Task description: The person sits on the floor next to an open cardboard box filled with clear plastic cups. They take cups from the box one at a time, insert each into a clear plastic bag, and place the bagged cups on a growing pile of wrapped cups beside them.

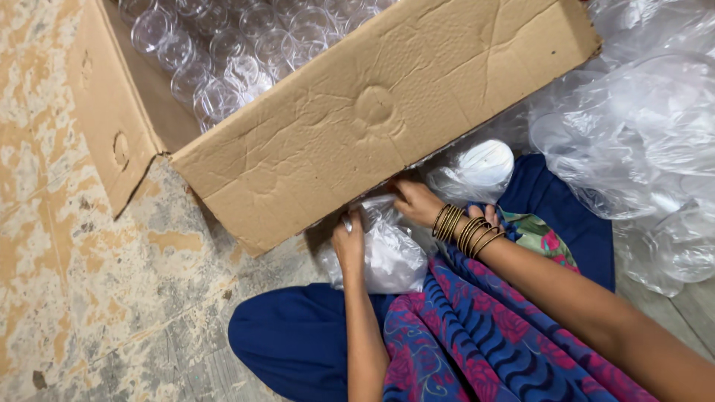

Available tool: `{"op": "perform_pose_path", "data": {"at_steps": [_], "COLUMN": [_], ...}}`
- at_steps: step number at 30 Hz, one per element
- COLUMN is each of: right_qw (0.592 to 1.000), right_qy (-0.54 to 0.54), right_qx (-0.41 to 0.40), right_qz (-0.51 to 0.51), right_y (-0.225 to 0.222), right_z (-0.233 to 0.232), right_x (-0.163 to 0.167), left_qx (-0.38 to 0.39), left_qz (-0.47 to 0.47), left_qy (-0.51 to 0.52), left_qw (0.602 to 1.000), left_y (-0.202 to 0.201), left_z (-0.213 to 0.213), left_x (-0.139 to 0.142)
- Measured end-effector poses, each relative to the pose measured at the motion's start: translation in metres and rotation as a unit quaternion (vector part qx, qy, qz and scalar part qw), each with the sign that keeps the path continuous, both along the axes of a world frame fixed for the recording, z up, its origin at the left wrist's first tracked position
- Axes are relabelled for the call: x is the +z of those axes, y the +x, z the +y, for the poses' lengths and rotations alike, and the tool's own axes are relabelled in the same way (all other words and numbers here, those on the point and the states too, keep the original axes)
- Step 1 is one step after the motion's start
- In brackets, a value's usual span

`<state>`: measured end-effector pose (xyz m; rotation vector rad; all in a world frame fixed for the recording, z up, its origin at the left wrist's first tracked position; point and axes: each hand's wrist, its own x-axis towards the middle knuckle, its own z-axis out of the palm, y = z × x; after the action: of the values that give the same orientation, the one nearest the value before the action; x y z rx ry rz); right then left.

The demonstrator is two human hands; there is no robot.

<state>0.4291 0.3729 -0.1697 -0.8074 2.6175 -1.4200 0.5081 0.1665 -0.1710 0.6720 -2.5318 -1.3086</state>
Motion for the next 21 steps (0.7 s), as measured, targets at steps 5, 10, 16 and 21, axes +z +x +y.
{"op": "perform_pose_path", "data": {"at_steps": [5, 10, 16, 21], "right_qw": [0.985, 0.940, 0.899, 0.817], "right_qy": [-0.099, -0.188, -0.339, -0.325], "right_qx": [0.054, 0.113, 0.020, 0.120], "right_qz": [-0.132, -0.261, -0.277, -0.461], "right_y": [0.006, 0.014, 0.042, 0.068], "right_z": [0.005, 0.018, 0.019, 0.065], "right_x": [0.019, 0.031, 0.031, 0.057], "left_qx": [-0.004, -0.061, -0.056, -0.217], "left_qz": [-0.107, 0.021, 0.020, 0.011], "left_qy": [0.047, 0.065, 0.324, 0.494], "left_qw": [0.993, 0.996, 0.944, 0.842], "left_y": [0.004, 0.004, -0.001, 0.019], "left_z": [0.008, 0.007, 0.015, 0.033], "left_x": [0.019, -0.012, -0.031, 0.050]}}
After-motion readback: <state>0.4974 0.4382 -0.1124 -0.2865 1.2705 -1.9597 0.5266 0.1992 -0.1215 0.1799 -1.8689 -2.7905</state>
